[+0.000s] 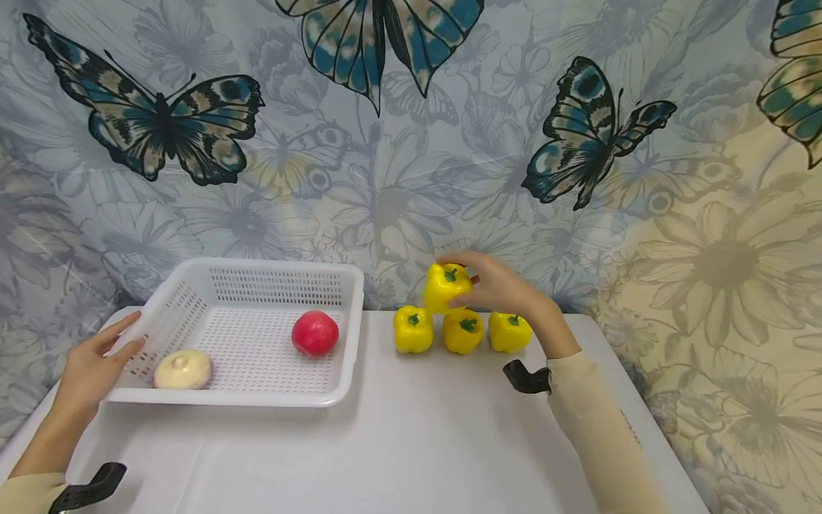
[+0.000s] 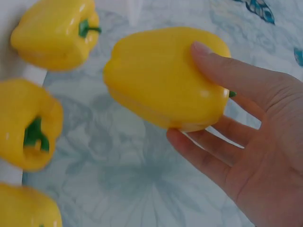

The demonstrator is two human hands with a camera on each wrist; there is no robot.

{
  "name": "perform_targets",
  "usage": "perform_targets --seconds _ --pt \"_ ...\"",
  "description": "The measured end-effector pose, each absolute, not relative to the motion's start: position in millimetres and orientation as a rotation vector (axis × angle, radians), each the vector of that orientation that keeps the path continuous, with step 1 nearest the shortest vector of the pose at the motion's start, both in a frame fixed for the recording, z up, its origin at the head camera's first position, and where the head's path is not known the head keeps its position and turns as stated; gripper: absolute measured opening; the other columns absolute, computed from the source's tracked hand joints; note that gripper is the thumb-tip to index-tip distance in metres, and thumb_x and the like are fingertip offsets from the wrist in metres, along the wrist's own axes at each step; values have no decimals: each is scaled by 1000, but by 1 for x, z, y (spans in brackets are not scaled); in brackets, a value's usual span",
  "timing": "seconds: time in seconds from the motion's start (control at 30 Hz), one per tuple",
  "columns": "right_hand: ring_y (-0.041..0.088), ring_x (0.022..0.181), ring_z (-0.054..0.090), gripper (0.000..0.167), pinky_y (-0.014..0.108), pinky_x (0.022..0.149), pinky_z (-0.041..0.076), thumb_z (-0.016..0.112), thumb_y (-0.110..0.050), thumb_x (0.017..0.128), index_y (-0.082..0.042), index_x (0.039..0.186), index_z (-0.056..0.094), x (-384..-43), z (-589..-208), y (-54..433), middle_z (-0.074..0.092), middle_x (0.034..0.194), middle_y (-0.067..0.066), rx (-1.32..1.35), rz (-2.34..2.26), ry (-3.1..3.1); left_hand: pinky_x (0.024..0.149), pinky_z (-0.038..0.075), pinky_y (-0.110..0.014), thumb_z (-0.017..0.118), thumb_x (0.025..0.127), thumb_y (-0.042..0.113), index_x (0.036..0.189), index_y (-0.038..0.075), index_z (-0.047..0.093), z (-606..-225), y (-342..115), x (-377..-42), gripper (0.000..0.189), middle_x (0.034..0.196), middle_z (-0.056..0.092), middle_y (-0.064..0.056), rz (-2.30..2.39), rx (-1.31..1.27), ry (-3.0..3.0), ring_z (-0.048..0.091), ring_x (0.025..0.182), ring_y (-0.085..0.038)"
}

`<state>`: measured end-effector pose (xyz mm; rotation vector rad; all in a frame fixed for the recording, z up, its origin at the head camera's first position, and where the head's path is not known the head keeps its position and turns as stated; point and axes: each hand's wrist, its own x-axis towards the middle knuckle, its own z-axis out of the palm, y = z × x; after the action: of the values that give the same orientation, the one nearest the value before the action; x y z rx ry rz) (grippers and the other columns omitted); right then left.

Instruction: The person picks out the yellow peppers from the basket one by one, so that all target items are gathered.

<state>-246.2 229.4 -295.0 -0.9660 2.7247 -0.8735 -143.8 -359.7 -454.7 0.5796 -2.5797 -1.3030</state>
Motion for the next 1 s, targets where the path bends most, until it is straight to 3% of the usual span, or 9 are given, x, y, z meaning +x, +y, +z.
perform_targets --seconds 0.07,0.23,0.33,0.57,0.8,1.0 --pt "36 129 45 67 55 98 44 80 -15 82 -4 141 50 -246 -294 238 50 143 16 -930 -864 2745 72 53 -38 49 101 39 154 29 31 -439 -348 -137 56 156 31 -20 -1319 581 -2579 46 128 -48" --pt "39 128 45 65 58 96 44 80 -13 82 -2 139 51 -244 -292 257 51 141 18 -882 -835 2792 70 45 -27 49 102 32 153 18 32 -424 -337 -130 56 155 30 -23 -1340 547 -2577 43 128 -51" --pt "40 128 45 65 59 96 44 80 -13 82 -1 139 51 -242 -290 267 50 141 20 -864 -832 2798 66 41 -21 49 102 33 154 18 31 -423 -337 -130 56 156 29 -23 -1342 546 -2576 43 128 -51" --pt "42 127 43 66 61 95 43 80 -14 82 2 139 49 -239 -287 290 49 141 22 -824 -818 2813 72 50 -35 49 102 35 154 25 33 -427 -338 -132 55 156 31 -20 -1335 596 -2567 47 126 -46" --pt "47 125 44 70 62 94 43 80 -18 82 0 141 47 -240 -286 320 45 143 25 -689 -728 2859 66 41 -20 49 102 32 153 19 32 -423 -337 -133 56 156 30 -23 -1348 563 -2578 45 127 -50" --pt "51 121 46 69 63 92 43 80 -12 81 2 140 47 -239 -283 350 44 140 30 -625 -682 2898 71 43 -30 49 102 32 153 18 32 -421 -336 -132 56 155 30 -23 -1335 569 -2589 44 128 -51"
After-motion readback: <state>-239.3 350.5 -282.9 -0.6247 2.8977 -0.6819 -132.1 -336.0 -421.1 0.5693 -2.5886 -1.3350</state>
